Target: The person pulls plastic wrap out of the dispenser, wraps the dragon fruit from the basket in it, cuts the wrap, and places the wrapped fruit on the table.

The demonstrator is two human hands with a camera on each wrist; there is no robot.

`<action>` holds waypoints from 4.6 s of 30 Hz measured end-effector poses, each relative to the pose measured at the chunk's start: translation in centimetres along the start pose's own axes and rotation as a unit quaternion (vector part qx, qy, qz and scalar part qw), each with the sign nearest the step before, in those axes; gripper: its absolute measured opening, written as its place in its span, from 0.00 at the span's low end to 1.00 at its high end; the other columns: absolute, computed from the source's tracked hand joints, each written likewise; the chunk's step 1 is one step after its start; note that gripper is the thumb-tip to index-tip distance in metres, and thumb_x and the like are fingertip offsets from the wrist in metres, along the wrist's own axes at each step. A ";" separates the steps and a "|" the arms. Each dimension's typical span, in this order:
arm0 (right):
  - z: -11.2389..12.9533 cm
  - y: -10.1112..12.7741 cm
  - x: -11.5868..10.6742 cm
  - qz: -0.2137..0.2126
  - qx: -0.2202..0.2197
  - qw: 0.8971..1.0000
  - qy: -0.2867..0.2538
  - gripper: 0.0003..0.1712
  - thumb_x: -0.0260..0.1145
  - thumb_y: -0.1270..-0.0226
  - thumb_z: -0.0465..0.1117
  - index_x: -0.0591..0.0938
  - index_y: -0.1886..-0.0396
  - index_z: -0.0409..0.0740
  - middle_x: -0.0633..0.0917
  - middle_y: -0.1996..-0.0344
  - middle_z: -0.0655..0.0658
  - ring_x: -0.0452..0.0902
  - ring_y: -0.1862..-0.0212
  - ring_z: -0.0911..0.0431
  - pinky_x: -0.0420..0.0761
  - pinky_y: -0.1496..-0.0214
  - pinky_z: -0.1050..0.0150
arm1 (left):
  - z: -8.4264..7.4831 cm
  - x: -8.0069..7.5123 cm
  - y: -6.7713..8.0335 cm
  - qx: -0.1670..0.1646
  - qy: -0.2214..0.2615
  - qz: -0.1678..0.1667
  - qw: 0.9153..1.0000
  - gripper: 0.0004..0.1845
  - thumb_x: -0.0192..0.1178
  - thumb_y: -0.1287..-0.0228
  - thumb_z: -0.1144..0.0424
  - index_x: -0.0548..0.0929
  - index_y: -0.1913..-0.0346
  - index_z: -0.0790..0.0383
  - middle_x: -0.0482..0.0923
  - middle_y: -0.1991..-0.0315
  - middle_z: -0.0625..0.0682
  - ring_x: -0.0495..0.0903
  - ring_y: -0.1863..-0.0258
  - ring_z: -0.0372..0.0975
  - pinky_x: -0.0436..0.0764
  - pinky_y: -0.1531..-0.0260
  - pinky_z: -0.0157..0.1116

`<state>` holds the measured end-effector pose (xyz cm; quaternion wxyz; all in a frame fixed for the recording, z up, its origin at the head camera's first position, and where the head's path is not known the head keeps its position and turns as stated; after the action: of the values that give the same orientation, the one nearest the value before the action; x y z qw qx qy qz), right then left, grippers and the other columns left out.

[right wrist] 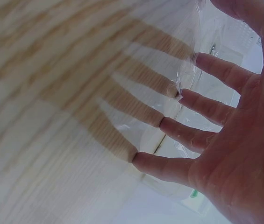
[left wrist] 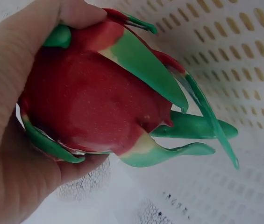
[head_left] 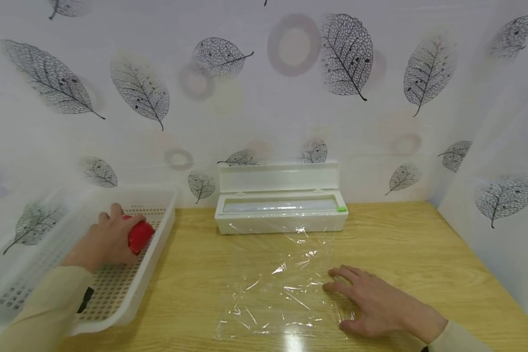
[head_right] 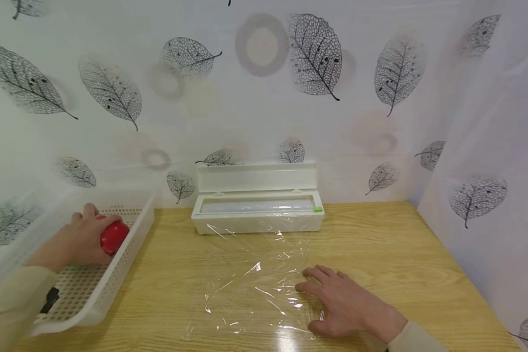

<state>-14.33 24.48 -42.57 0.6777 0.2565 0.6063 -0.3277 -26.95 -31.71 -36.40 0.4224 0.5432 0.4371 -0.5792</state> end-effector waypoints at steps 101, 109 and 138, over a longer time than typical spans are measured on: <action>0.1 0.0 0.1 -0.001 -0.002 1.000 0.000 0.38 0.74 0.46 0.63 0.78 0.35 0.62 0.76 0.33 0.45 0.75 0.34 0.42 0.81 0.41 0.38 | -7.5 -8.8 3.3 0.191 -0.130 -0.280 0.932 0.48 0.81 0.70 0.50 0.77 0.34 0.43 0.71 0.44 0.70 0.71 0.50 0.68 0.79 0.71 0.64; 0.1 0.0 0.1 -0.006 -0.003 1.000 -0.003 0.38 0.75 0.47 0.63 0.78 0.35 0.61 0.76 0.33 0.44 0.75 0.34 0.42 0.80 0.41 0.37 | -8.6 -9.0 3.3 0.206 -0.123 -0.294 0.925 0.47 0.80 0.71 0.52 0.78 0.35 0.44 0.71 0.44 0.69 0.71 0.51 0.68 0.79 0.71 0.63; 0.2 -0.1 0.1 -0.014 -0.013 1.000 0.002 0.39 0.76 0.50 0.62 0.79 0.36 0.61 0.77 0.35 0.44 0.77 0.37 0.43 0.82 0.45 0.39 | -12.2 -9.6 4.3 0.244 -0.105 -0.344 0.901 0.48 0.81 0.73 0.53 0.79 0.36 0.45 0.72 0.44 0.69 0.72 0.49 0.67 0.81 0.68 0.62</action>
<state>-14.30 24.24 -42.68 0.6750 0.2398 0.6155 -0.3287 -19.16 -20.88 -27.35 0.0950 0.3814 0.3951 -0.8303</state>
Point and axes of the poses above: each hand's wrist, its own y-axis away from the middle knuckle, its own x-axis out of the palm, z = x × y, the point moved 2 cm from there along -y, towards the middle knuckle
